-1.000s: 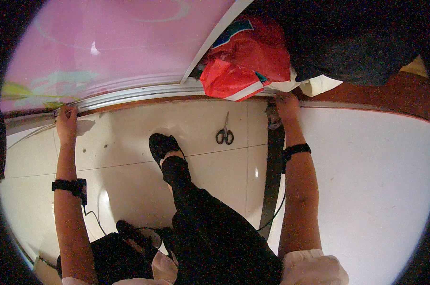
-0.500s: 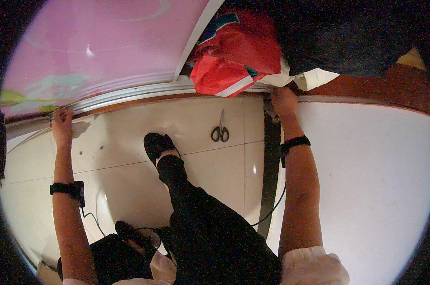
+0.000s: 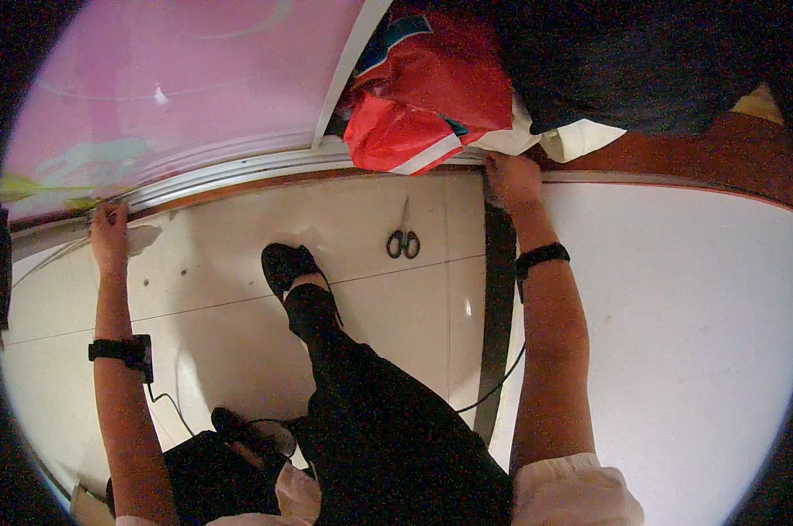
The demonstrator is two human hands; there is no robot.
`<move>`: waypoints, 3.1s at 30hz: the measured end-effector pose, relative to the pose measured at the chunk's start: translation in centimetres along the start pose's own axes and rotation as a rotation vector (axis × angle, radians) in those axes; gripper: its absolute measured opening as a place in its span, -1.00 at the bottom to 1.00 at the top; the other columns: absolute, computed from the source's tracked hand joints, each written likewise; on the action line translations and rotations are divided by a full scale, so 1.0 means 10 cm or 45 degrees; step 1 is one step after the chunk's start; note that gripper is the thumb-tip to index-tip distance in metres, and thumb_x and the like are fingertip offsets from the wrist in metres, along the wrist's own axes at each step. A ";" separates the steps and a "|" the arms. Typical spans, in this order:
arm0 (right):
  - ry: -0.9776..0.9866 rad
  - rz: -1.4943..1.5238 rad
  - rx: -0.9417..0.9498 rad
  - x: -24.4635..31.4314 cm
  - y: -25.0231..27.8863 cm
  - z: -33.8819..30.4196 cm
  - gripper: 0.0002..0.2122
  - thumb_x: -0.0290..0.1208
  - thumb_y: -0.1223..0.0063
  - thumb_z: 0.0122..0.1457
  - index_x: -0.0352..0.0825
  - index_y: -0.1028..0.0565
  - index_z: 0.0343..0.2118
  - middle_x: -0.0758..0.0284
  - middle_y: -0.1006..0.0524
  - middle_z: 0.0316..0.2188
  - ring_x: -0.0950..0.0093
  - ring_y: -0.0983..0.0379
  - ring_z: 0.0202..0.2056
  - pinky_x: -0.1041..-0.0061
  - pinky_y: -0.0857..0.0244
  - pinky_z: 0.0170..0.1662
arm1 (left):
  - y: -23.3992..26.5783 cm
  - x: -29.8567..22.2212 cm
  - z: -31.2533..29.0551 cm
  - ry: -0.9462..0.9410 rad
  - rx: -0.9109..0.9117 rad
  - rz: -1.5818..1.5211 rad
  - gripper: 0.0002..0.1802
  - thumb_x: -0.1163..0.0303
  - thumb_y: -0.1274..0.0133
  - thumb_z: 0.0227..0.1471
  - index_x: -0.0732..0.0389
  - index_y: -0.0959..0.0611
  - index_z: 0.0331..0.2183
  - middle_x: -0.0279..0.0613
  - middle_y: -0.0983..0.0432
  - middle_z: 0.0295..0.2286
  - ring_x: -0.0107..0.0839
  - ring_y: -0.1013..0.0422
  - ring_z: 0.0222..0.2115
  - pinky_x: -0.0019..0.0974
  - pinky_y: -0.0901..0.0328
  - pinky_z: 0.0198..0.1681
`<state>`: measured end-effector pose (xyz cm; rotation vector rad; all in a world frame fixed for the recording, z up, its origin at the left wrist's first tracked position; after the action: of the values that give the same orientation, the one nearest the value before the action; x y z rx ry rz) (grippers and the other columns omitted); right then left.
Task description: The person cleans a sliding door track with a small brush and cloth, then uses scissors to trim a piece of gray material before pressing it into the track by hand.
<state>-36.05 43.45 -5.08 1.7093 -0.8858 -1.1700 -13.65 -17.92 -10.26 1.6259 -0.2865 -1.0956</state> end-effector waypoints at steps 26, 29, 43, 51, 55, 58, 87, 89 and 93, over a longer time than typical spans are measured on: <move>0.036 0.267 -0.032 -0.12 -0.12 0.07 -0.69 -0.20 0.07 0.02 -0.26 -0.42 -0.21 0.14 -0.47 -0.30 0.13 -0.40 -0.28 0.21 -0.30 -0.22 | 0.00 -0.06 -0.01 -0.037 0.008 -0.093 -0.79 0.31 -0.03 -0.07 0.27 -0.48 -0.47 -0.18 -0.48 -0.55 -0.40 -0.41 -0.52 -0.36 -0.26 -0.41; 0.047 0.276 -0.048 0.05 -0.05 0.09 -0.67 -0.21 0.05 -0.01 -0.26 -0.40 -0.19 0.17 -0.47 -0.27 0.15 -0.40 -0.26 0.23 -0.31 -0.21 | 0.01 -0.07 -0.01 -0.059 -0.006 -0.054 -0.78 0.29 -0.03 -0.06 0.27 -0.49 -0.46 -0.18 -0.48 -0.55 -0.39 -0.41 -0.52 -0.35 -0.26 -0.41; 0.042 0.450 -0.102 0.16 0.08 -0.05 -0.72 -0.26 0.03 -0.04 -0.23 -0.47 -0.25 0.16 -0.49 -0.32 0.16 -0.42 -0.30 0.28 -0.33 -0.22 | 0.09 -0.10 -0.04 -0.041 0.000 -0.020 -0.73 0.24 -0.04 -0.07 0.28 -0.47 -0.48 -0.17 -0.46 -0.58 -0.38 -0.38 -0.54 -0.34 -0.26 -0.43; 0.494 0.087 -0.578 0.52 0.16 0.04 -0.77 -0.28 0.03 -0.08 -0.20 -0.49 -0.34 0.18 -0.51 -0.42 0.25 -0.46 -0.38 0.28 -0.36 -0.30 | 0.02 -0.07 -0.01 -0.039 -0.008 -0.023 -0.76 0.28 -0.03 -0.08 0.29 -0.49 -0.45 -0.17 -0.46 -0.57 -0.39 -0.39 -0.54 -0.35 -0.26 -0.42; 0.457 0.058 -0.322 0.73 0.07 0.05 -0.79 -0.26 0.02 -0.09 -0.18 -0.49 -0.37 0.21 -0.52 -0.46 0.26 -0.47 -0.43 0.31 -0.36 -0.34 | 0.05 -0.10 -0.01 -0.053 -0.015 -0.035 -0.76 0.28 -0.03 -0.08 0.29 -0.49 -0.45 -0.17 -0.47 -0.56 -0.38 -0.40 -0.54 -0.36 -0.27 -0.42; 0.441 0.141 -0.469 0.80 0.23 -0.01 -0.78 -0.25 -0.01 -0.10 -0.19 -0.49 -0.38 0.19 -0.52 -0.48 0.25 -0.46 -0.44 0.30 -0.36 -0.35 | 0.06 -0.09 -0.02 -0.046 -0.008 0.019 -0.75 0.28 -0.04 -0.09 0.29 -0.49 -0.45 -0.17 -0.47 -0.56 -0.37 -0.40 -0.53 -0.36 -0.27 -0.42; 0.490 0.546 -0.780 2.14 0.92 -0.40 -0.93 -0.49 -0.06 -0.14 -0.23 -0.39 -0.58 0.34 -0.37 -0.63 0.36 -0.36 -0.58 0.46 -0.25 -0.54 | 0.11 -0.24 -0.10 0.074 -0.016 -0.121 -0.81 0.35 -0.05 -0.13 0.28 -0.51 -0.47 -0.14 -0.49 -0.54 -0.34 -0.45 -0.49 -0.34 -0.29 -0.41; 0.558 0.536 -0.814 2.27 0.97 -0.39 -0.92 -0.50 -0.06 -0.15 -0.23 -0.37 -0.59 0.35 -0.35 -0.64 0.37 -0.35 -0.59 0.47 -0.24 -0.55 | 0.15 -0.30 -0.13 0.077 -0.008 -0.111 -0.81 0.34 -0.05 -0.14 0.27 -0.52 -0.48 -0.13 -0.50 -0.54 -0.33 -0.45 -0.49 -0.34 -0.29 -0.41; 0.660 0.529 -0.810 2.51 1.10 -0.37 -0.88 -0.51 -0.04 -0.14 -0.25 -0.31 -0.63 0.35 -0.30 -0.65 0.40 -0.34 -0.58 0.45 -0.25 -0.55 | 0.14 -0.35 -0.17 0.134 0.040 -0.166 -0.82 0.33 -0.04 -0.14 0.25 -0.55 -0.49 -0.13 -0.51 -0.56 -0.29 -0.45 -0.52 -0.32 -0.29 -0.42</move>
<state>-25.77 17.91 -2.67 1.1415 -0.4409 -0.5870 -13.77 -14.95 -7.35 1.7438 -0.1309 -1.1032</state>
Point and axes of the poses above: each hand's wrist, its own z-axis towards the middle knuckle, its own y-axis out of the back of the hand, x = y × z, the point moved 8 cm from there along z, towards the middle knuckle
